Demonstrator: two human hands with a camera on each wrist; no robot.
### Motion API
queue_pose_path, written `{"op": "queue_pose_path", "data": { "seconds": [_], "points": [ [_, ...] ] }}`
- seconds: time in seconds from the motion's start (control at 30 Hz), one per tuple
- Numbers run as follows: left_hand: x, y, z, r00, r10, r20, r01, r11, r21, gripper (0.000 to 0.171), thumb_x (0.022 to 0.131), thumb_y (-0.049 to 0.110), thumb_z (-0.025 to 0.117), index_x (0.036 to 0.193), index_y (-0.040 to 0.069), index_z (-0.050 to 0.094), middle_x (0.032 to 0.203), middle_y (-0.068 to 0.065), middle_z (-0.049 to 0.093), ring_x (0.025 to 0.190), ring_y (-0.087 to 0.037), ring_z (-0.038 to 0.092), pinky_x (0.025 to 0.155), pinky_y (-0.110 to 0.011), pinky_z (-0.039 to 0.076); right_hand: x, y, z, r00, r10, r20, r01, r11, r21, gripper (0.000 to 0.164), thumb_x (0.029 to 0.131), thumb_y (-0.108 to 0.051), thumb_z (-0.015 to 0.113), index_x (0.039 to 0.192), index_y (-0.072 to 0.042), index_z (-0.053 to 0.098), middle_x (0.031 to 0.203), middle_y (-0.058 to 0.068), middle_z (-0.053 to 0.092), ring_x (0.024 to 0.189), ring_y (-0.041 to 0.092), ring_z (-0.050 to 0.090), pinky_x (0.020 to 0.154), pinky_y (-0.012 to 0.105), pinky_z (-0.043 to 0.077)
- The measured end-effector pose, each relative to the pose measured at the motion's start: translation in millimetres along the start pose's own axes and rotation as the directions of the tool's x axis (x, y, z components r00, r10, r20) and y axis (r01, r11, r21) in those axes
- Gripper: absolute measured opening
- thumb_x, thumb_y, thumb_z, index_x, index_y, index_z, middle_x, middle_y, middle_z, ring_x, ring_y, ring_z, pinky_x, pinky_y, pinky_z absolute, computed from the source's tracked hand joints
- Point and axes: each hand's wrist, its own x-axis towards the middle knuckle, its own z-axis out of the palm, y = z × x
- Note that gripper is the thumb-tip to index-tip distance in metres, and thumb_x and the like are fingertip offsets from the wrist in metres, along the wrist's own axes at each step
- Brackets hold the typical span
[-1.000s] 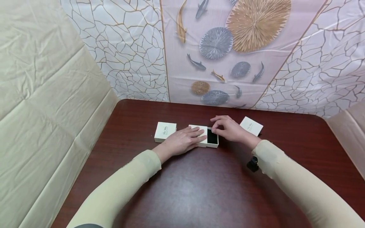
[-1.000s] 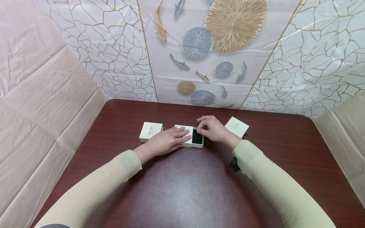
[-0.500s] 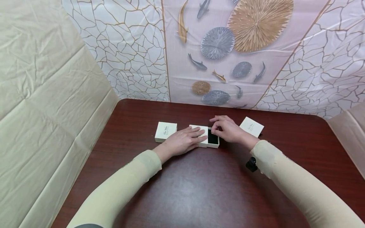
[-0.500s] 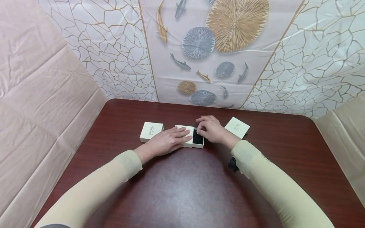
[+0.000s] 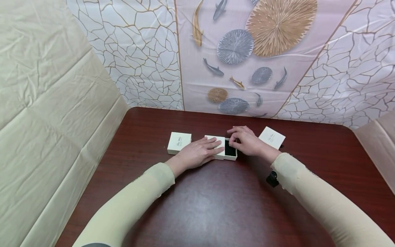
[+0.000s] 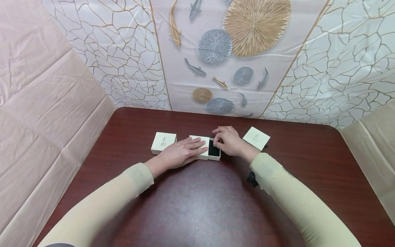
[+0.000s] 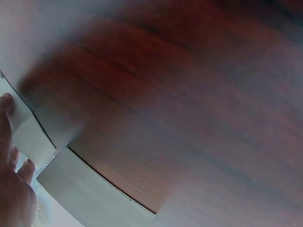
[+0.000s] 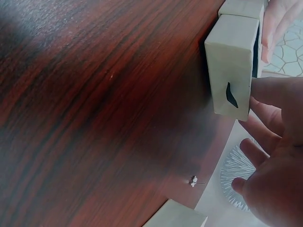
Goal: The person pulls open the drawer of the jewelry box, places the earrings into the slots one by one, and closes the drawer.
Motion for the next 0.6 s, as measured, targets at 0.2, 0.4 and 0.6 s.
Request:
{"op": "queue_pose_path", "data": {
  "seconds": [0.2, 0.4, 0.6],
  "points": [
    [-0.1, -0.2, 0.6, 1.0, 0.012, -0.007, -0.012, 1.0, 0.018, 0.049, 0.109, 0.028, 0.065, 0.156, 0.018, 0.058, 0.161, -0.01, 0.053, 0.153, -0.029, 0.046, 0.126, -0.049, 0.037, -0.1, -1.6, 1.0, 1.0, 0.012, -0.02, -0.013, 0.999, -0.05, 0.012, 0.096, -0.006, 0.075, 0.086, -0.013, 0.073, 0.142, 0.023, 0.065, 0.148, 0.048, 0.043, 0.124, 0.076, 0.017],
    [-0.4, -0.2, 1.3, 1.0, 0.013, -0.014, -0.013, 1.0, 0.026, 0.048, 0.109, 0.028, 0.065, 0.156, 0.018, 0.058, 0.16, -0.01, 0.054, 0.152, -0.029, 0.047, 0.125, -0.05, 0.037, 0.2, -4.4, 1.6, 0.998, -0.002, -0.062, -0.006, 0.992, -0.128, 0.009, 0.094, -0.009, 0.08, 0.087, -0.012, 0.075, 0.141, 0.02, 0.066, 0.148, 0.043, 0.044, 0.126, 0.072, 0.015],
    [-0.6, 0.1, 1.5, 1.0, 0.01, -0.017, -0.01, 1.0, 0.011, 0.048, 0.109, 0.027, 0.064, 0.156, 0.017, 0.059, 0.16, -0.01, 0.054, 0.152, -0.029, 0.046, 0.125, -0.051, 0.037, -0.5, -4.0, 4.2, 0.994, -0.049, -0.101, 0.031, 0.984, -0.177, 0.012, 0.092, -0.009, 0.083, 0.084, -0.011, 0.074, 0.138, 0.019, 0.068, 0.147, 0.042, 0.047, 0.125, 0.072, 0.018]
  ]
}}
